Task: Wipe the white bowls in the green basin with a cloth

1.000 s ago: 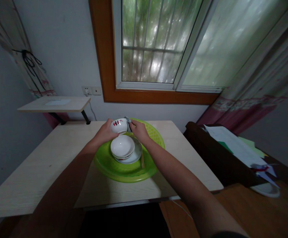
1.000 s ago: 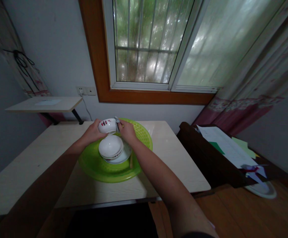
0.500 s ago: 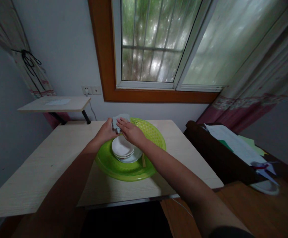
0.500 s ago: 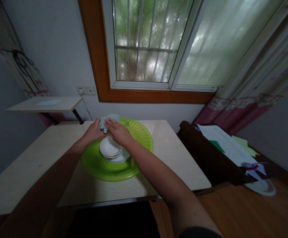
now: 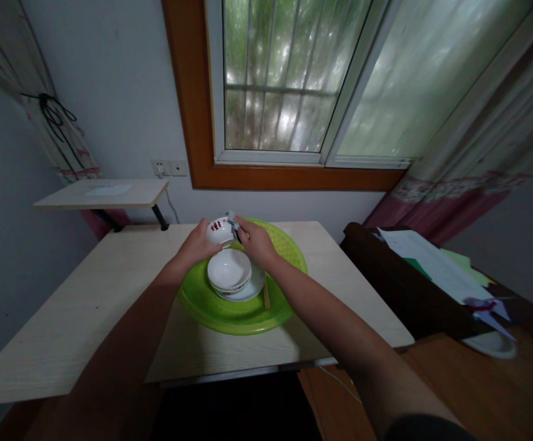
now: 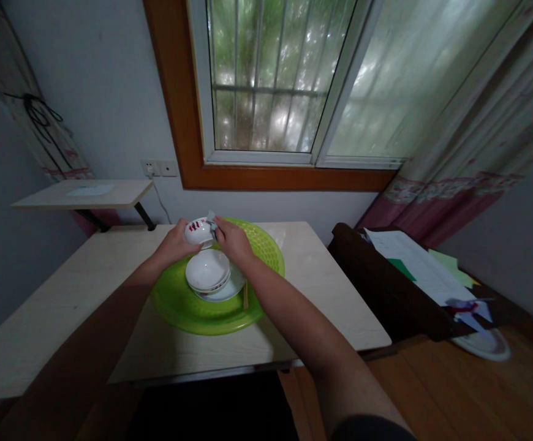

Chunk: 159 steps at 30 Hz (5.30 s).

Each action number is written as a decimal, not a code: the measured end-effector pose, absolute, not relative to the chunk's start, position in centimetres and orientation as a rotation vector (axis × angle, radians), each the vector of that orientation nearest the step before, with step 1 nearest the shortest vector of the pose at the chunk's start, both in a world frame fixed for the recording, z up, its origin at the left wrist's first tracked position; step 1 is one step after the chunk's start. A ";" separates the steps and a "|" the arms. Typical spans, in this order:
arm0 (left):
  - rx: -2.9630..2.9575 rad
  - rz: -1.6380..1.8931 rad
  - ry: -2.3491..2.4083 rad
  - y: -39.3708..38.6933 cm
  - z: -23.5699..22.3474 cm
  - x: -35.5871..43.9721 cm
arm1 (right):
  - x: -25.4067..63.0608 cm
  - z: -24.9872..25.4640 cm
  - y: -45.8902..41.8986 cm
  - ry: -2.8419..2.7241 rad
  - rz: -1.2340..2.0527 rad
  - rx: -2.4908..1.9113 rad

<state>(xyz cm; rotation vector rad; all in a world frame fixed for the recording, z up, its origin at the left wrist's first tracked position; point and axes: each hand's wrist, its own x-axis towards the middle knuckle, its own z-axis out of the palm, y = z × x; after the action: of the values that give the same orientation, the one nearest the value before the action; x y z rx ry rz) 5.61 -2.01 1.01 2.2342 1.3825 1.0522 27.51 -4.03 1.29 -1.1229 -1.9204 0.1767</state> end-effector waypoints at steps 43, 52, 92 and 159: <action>1.863 1.290 1.665 -1.6 2.1 5.5 | 27.8 1.3 -4.2 -1.962 0.216 -1.229; 2.079 1.187 1.488 -1.5 1.3 5.7 | 26.6 1.4 -4.7 -2.028 0.124 -1.019; 2.367 1.049 1.350 -1.6 0.3 5.6 | 28.0 1.2 -3.6 -1.808 0.222 -1.294; 2.271 1.099 1.385 -1.6 0.6 5.8 | 28.4 -0.7 -2.5 -1.683 0.681 -1.249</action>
<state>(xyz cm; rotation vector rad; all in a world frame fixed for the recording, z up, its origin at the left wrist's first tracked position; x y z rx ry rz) 5.85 -1.59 0.60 2.2707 1.3851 1.0988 28.37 -2.55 -0.68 -1.2487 -1.6826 0.6807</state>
